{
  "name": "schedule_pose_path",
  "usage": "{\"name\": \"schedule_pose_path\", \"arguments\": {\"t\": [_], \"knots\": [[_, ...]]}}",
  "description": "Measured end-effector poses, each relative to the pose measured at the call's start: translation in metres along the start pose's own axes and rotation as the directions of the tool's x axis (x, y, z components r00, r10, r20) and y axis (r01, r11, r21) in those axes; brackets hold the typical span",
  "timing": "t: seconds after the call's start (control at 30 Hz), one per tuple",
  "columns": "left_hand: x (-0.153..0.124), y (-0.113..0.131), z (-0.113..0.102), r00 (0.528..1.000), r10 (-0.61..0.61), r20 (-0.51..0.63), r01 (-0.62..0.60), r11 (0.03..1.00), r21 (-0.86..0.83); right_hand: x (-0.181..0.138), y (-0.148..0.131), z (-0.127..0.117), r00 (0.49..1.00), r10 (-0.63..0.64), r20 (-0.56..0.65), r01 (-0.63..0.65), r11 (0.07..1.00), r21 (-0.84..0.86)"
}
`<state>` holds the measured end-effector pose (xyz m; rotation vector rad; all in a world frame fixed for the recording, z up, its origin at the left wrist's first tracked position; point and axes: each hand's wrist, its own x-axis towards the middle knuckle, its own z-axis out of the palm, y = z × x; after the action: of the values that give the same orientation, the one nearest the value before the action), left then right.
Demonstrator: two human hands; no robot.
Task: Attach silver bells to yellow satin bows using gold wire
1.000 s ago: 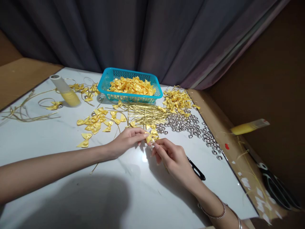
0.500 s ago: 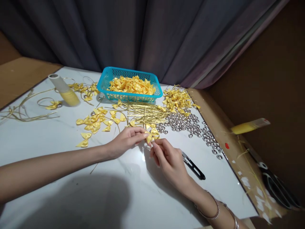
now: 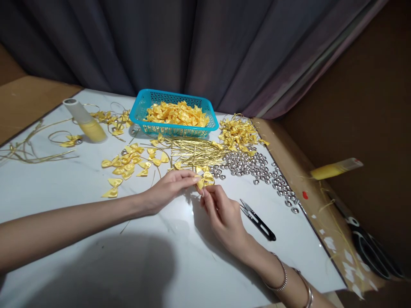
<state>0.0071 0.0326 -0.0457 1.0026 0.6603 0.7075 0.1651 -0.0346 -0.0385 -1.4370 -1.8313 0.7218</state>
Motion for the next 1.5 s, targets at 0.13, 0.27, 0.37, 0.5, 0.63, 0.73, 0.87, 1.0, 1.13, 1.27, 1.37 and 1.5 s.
{"name": "schedule_pose_path", "arguments": {"t": [0.13, 0.27, 0.37, 0.5, 0.63, 0.73, 0.87, 1.0, 1.13, 1.27, 1.37, 1.5], "knots": [[0.000, 0.000, 0.003, 0.999, -0.032, -0.034, 0.030, 0.999, -0.040, 0.000, -0.002, 0.003, 0.999, -0.007, -0.034, 0.006, 1.000, -0.014], [0.000, 0.001, 0.003, 0.999, -0.031, -0.013, 0.030, 0.998, -0.051, 0.001, -0.003, 0.004, 0.999, -0.013, -0.048, 0.012, 1.000, -0.025], [0.001, 0.001, 0.002, 1.000, -0.018, 0.008, 0.018, 0.998, -0.057, 0.001, -0.003, 0.004, 0.998, -0.024, -0.052, 0.022, 0.999, -0.032], [0.001, 0.001, 0.003, 0.999, -0.021, 0.033, 0.024, 0.996, -0.087, 0.000, -0.002, 0.006, 0.998, -0.039, -0.051, 0.037, 0.999, -0.033], [0.000, 0.002, 0.004, 0.997, -0.017, 0.079, 0.024, 0.996, -0.083, 0.001, -0.001, 0.007, 0.998, -0.039, -0.056, 0.038, 0.999, -0.028], [0.000, 0.004, 0.002, 0.998, 0.005, 0.064, -0.004, 1.000, -0.015, 0.004, -0.002, 0.003, 0.999, -0.019, -0.047, 0.019, 1.000, -0.001], [0.001, 0.005, -0.002, 0.998, 0.053, 0.035, -0.057, 0.991, 0.124, 0.008, -0.003, -0.009, 0.998, -0.024, 0.056, 0.023, 0.999, 0.032], [0.001, 0.005, -0.003, 0.997, 0.048, 0.064, -0.056, 0.991, 0.125, 0.007, -0.001, -0.016, 0.986, -0.106, 0.126, 0.096, 0.992, 0.086], [0.001, 0.004, -0.003, 0.994, 0.043, 0.099, -0.058, 0.987, 0.147, 0.005, 0.003, -0.014, 0.983, -0.171, 0.069, 0.168, 0.985, 0.045], [-0.001, 0.006, -0.003, 0.991, 0.016, 0.129, -0.044, 0.977, 0.210, 0.004, 0.008, -0.009, 0.968, -0.243, -0.054, 0.243, 0.970, -0.009], [-0.001, 0.008, -0.003, 0.987, 0.010, 0.158, -0.054, 0.961, 0.272, 0.003, 0.009, -0.011, 0.968, -0.227, -0.107, 0.226, 0.974, -0.017], [-0.003, 0.008, -0.002, 0.970, 0.077, 0.232, -0.160, 0.918, 0.364, 0.008, 0.006, -0.028, 0.950, -0.260, -0.173, 0.253, 0.966, -0.060]]}}
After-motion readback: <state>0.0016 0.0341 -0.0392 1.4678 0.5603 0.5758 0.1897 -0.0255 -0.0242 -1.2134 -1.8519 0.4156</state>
